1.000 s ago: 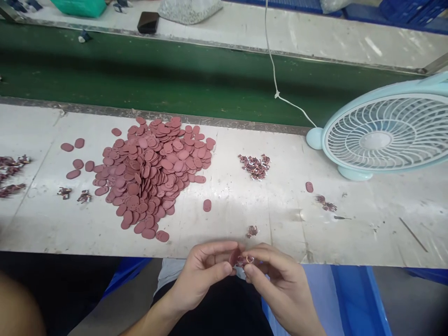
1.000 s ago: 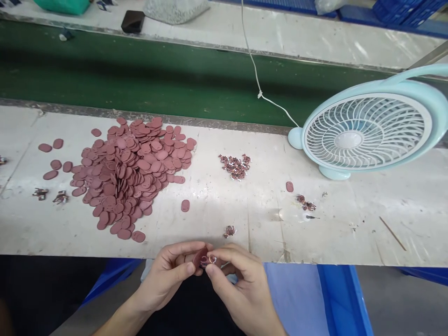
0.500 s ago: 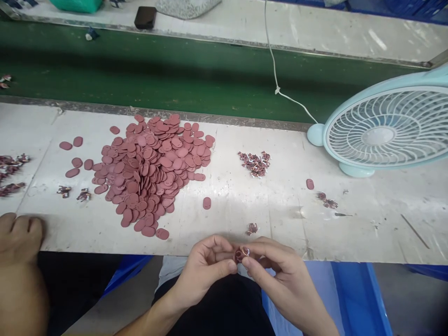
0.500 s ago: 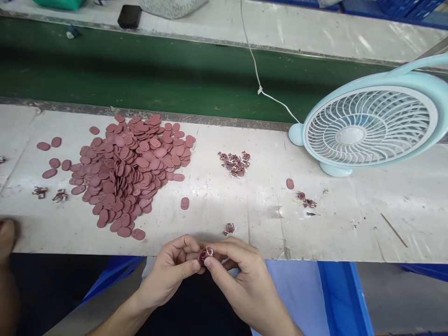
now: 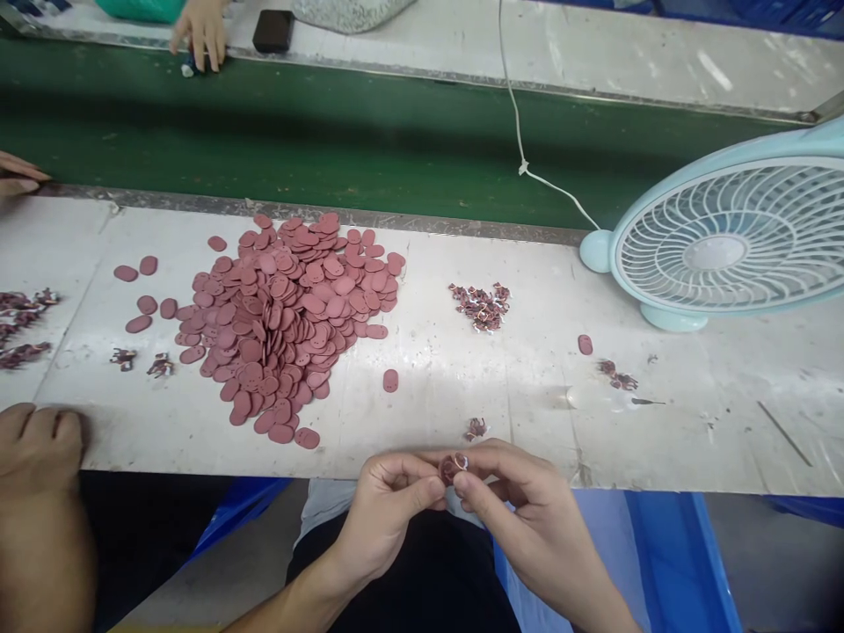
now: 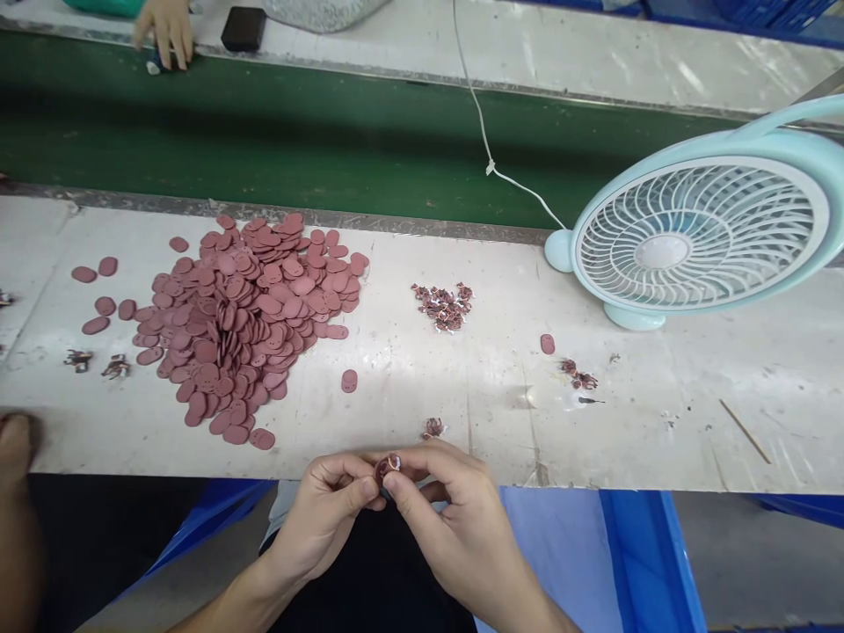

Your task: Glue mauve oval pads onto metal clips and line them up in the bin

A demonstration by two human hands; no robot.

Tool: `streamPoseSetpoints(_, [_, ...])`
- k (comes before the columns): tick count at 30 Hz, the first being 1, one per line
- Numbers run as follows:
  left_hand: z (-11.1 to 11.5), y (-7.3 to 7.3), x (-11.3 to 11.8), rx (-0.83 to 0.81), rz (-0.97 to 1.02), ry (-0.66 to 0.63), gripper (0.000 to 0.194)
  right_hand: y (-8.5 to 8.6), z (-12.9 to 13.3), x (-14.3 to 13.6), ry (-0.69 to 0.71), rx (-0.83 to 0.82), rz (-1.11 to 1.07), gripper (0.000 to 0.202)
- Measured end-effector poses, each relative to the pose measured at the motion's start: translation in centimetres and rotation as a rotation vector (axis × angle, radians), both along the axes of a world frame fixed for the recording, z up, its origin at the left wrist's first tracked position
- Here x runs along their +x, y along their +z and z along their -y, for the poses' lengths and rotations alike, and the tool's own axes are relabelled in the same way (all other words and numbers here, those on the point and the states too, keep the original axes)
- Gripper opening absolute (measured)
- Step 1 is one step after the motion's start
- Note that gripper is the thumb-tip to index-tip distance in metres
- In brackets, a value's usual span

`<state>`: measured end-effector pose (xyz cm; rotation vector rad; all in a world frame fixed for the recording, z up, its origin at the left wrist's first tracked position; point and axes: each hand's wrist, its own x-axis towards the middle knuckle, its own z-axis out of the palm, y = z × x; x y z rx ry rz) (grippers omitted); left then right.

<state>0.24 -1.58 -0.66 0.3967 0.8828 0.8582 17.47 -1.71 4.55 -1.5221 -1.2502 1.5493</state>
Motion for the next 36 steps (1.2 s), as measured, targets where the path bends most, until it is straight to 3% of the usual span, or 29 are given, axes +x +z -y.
streamPoseSetpoints(8, [-0.2, 0.4, 0.4, 0.039, -0.038, 0.015, 0.009, -1.0, 0.6, -0.4, -0.100, 0.042, -0.066, 0.020])
streamPoseSetpoints(12, [-0.1, 0.0, 0.7, 0.061, -0.081, 0.034, 0.008, -1.5, 0.6, -0.6, -0.149, 0.026, -0.129, 0.019])
streamPoseSetpoints(15, [-0.4, -0.6, -0.1, 0.141, -0.147, -0.022, 0.009, -2.2, 1.2, 0.5, -0.227, 0.000, -0.230, 0.018])
streamPoseSetpoints(18, [-2.3, -1.1, -2.1, 0.410, -0.508, -0.088, 0.016, -3.6, 2.9, 3.1, -0.412, 0.032, -0.248, 0.015])
streamPoseSetpoints(22, [-6.7, -1.7, -4.7, 0.995, -1.205, -0.173, 0.024, -5.6, 6.8, 7.9, -0.639, 0.032, -0.144, 0.015])
streamPoseSetpoints(25, [-9.0, -2.1, -5.1, 1.125, -1.391, -0.330, 0.024, -7.1, 10.5, 10.6, -0.719, -0.009, -0.013, 0.022])
streamPoseSetpoints(29, [-9.8, -2.1, -4.7, 1.031, -1.402, -0.415, 0.026, -11.0, 15.2, 11.5, -0.665, -0.075, 0.246, 0.027])
streamPoseSetpoints(33, [-9.7, -2.0, -4.5, 0.771, -1.297, -0.405, 0.035, -17.6, 17.6, 9.8, -0.668, -0.122, 0.364, 0.032])
streamPoseSetpoints(36, [-9.5, -1.9, -4.1, 0.642, -1.219, -0.325, 0.033, -22.1, 18.1, 8.3, -0.672, -0.116, 0.428, 0.032])
